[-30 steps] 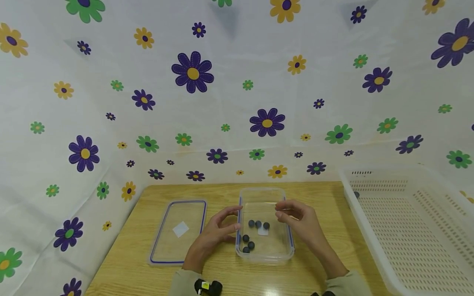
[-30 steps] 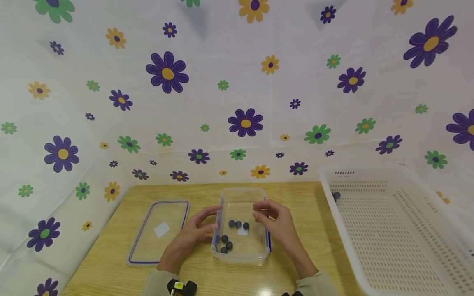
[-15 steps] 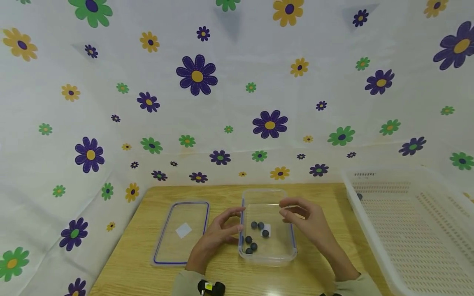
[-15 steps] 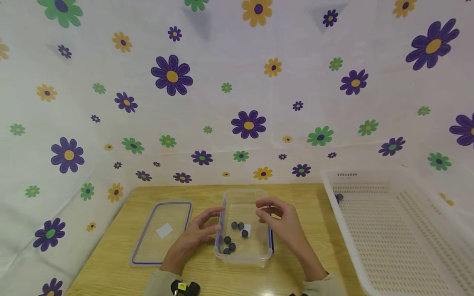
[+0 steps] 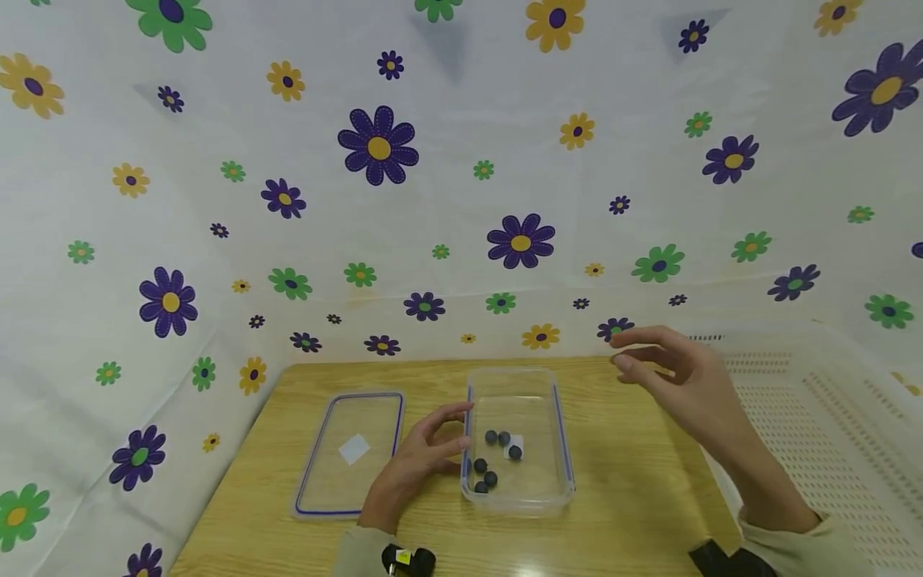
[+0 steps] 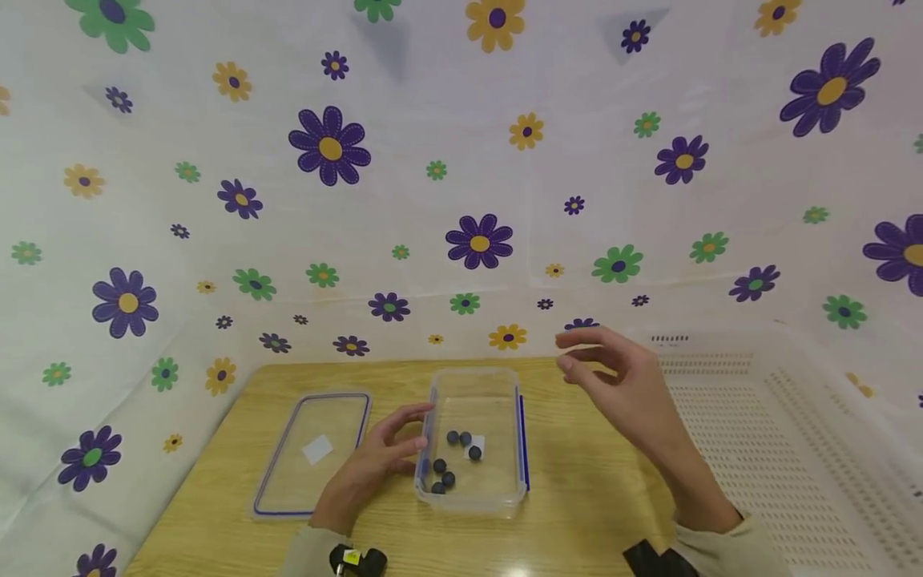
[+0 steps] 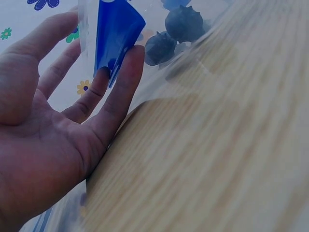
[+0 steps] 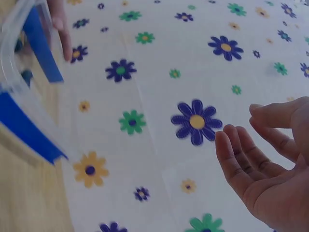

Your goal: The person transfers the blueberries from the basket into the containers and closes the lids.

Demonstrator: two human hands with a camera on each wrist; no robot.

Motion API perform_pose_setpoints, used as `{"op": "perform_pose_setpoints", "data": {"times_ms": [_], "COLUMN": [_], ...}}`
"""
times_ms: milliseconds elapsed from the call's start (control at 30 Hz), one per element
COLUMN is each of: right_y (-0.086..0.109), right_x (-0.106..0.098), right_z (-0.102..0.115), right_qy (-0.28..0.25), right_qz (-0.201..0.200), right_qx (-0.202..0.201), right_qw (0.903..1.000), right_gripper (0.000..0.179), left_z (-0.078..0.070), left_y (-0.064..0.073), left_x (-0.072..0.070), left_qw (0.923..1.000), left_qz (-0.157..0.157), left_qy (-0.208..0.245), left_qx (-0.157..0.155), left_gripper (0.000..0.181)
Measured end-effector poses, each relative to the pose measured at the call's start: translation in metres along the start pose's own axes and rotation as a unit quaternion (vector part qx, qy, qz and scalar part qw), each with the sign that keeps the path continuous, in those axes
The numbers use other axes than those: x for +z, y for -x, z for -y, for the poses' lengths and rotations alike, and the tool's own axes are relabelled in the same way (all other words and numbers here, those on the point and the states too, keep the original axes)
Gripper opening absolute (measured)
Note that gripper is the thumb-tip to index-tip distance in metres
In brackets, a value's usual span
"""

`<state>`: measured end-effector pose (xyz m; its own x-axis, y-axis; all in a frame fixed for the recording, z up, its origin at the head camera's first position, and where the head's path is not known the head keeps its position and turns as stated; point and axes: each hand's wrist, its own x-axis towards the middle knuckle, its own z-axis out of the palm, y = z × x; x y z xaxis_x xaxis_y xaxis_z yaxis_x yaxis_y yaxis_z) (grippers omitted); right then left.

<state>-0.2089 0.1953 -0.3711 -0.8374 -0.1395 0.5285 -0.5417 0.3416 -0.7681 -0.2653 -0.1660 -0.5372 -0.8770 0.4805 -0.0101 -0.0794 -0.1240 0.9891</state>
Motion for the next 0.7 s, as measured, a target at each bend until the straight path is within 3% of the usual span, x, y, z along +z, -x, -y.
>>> {"op": "perform_pose_setpoints", "data": {"times_ms": [233,467,700], "right_y": [-0.012,-0.011,-0.01], "right_x": [-0.045,-0.077,-0.1], "right_z": [-0.018,-0.066,-0.107], "right_qy": [0.058,0.038,0.028], "right_qz": [-0.019,-0.01,-0.002], "right_qx": [0.01,0.075,0.128], "right_qw": [0.9981,0.9964,0.9914], "right_gripper": [0.029,0.035,0.026], "left_z": [0.001,0.005,0.002], "left_y": [0.002,0.002,0.0], "left_x": [-0.003,-0.002,-0.002], "left_qw": [1.0,1.0,1.0], "left_qz": [0.005,-0.001,0.001], "left_qy": [0.001,0.003,0.003], "left_qx": [0.001,-0.003,0.001], "left_gripper": [0.063,0.062,0.064]}}
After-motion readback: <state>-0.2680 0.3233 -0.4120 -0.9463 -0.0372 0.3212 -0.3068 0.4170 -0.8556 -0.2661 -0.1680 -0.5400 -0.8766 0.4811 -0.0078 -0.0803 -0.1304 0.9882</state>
